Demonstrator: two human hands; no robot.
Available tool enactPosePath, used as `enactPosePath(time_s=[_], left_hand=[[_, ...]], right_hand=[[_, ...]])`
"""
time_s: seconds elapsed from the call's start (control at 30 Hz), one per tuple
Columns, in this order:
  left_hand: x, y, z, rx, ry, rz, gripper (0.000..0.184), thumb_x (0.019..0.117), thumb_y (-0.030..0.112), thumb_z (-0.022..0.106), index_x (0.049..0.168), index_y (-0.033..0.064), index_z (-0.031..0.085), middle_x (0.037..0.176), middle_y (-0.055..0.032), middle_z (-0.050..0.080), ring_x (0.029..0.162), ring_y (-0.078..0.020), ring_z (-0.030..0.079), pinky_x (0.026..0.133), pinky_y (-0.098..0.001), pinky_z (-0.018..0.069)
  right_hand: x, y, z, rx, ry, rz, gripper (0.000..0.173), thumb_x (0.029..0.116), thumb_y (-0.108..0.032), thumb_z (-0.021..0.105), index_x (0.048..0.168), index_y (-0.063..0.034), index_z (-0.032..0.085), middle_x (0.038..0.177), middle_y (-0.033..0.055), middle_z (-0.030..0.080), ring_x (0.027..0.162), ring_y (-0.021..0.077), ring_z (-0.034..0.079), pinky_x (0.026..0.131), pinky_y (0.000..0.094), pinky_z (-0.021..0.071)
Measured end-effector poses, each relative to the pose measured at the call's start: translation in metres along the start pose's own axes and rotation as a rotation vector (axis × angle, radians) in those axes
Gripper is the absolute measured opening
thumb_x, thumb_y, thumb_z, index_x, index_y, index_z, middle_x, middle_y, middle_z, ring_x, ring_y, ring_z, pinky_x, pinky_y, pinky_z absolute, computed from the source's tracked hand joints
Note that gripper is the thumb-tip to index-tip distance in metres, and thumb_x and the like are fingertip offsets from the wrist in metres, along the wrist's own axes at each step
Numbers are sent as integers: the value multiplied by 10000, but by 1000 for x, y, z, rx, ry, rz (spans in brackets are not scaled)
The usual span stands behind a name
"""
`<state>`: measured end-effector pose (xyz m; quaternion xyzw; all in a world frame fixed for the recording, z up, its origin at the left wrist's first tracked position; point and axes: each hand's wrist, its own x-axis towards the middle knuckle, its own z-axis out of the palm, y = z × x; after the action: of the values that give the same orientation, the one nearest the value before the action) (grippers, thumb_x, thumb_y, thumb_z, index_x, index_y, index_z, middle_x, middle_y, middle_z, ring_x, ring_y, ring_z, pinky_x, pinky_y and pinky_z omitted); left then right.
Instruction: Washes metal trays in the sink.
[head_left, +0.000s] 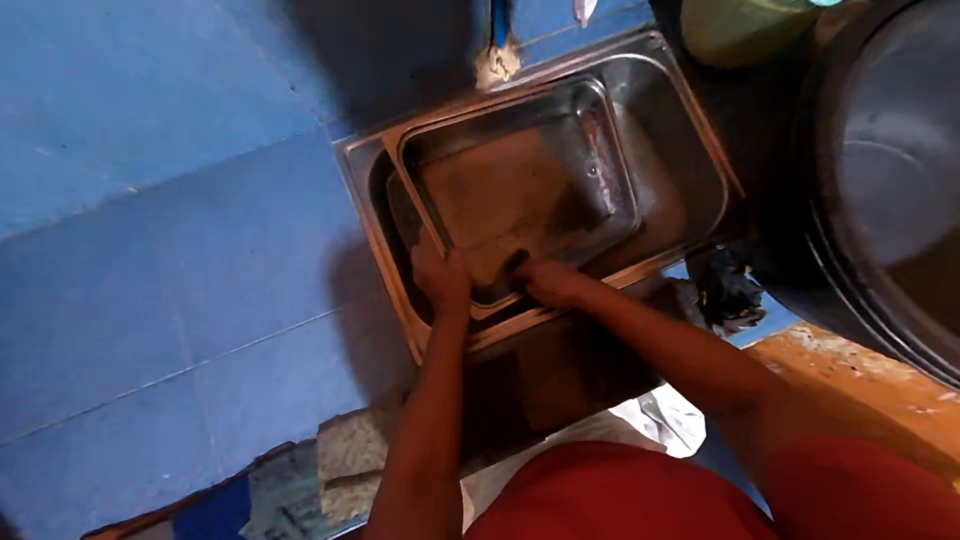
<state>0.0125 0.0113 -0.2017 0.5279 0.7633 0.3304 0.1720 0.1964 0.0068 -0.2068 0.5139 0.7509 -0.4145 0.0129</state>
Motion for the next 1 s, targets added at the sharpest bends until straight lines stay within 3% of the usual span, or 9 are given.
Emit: enactPosePath(time_s=[0.1,0.2,0.4,0.53,0.67,0.8,0.87,0.93,1.0], left_hand=[[-1,0,-1,-6,-7,-31,514,956,77,594,1457,-20,532,1308,-271,630,1265,-378,595,1078,-498,462],[-4,-2,0,-20,23,-19,496,945,64,578,1431,-32,553,1261,-267,648,1231,-372,609,1054,-492,471],[0,-8,-1,-26,7,9,492,943,68,570,1428,-17,564,1217,-261,656,1194,-366,616,1026,-491,471],[8,-10,-18,-41,-200,-21,584,953,59,576,1524,21,461,1348,-255,614,1295,-360,577,1089,-531,442],[7,-13,-27,-92,-293,-60,649,943,45,574,1568,48,399,1408,-236,595,1311,-340,583,1088,-539,456],[4,-14,-26,-126,-294,-82,659,941,32,593,1570,61,398,1413,-213,599,1307,-314,590,1090,-522,468],[4,-15,-25,-132,-285,-77,661,942,26,592,1572,58,396,1419,-208,598,1307,-298,594,1094,-506,468],[1,-13,-27,-131,-276,-87,655,948,35,568,1577,48,387,1444,-208,580,1329,-287,577,1112,-483,454],[-3,-4,-33,-65,-287,-110,632,990,67,551,1588,27,351,1471,-233,550,1366,-330,543,1135,-512,420]], right_hand=[[-8,12,-14,-15,-47,-10,320,1076,-135,499,1337,-118,684,1362,164,651,1287,354,601,1111,566,443],[-15,61,-35,-79,8,97,311,1085,-182,496,1314,-124,699,1293,185,684,1237,394,627,1076,609,456],[-34,134,-70,-287,62,362,295,993,10,572,1258,-21,697,1344,291,616,1290,499,557,1075,679,424],[-37,109,-75,-402,71,531,288,960,-25,655,1235,59,672,1500,347,420,1391,552,390,1053,682,421],[-23,114,-81,-451,97,500,297,942,-8,675,1208,122,652,1477,346,446,1375,551,409,1038,674,442],[10,112,-110,-466,181,445,635,882,-16,757,1462,22,501,1561,345,341,1399,577,376,1051,663,451],[35,109,-128,-490,245,410,620,811,-5,818,1383,26,581,1542,339,369,1381,585,384,1008,696,467],[64,118,-148,-517,272,382,616,814,3,813,1387,27,587,1555,341,353,1395,603,346,1004,721,450],[84,117,-164,-567,289,363,418,878,3,739,1282,59,649,1543,338,375,1402,586,352,1011,695,458]])
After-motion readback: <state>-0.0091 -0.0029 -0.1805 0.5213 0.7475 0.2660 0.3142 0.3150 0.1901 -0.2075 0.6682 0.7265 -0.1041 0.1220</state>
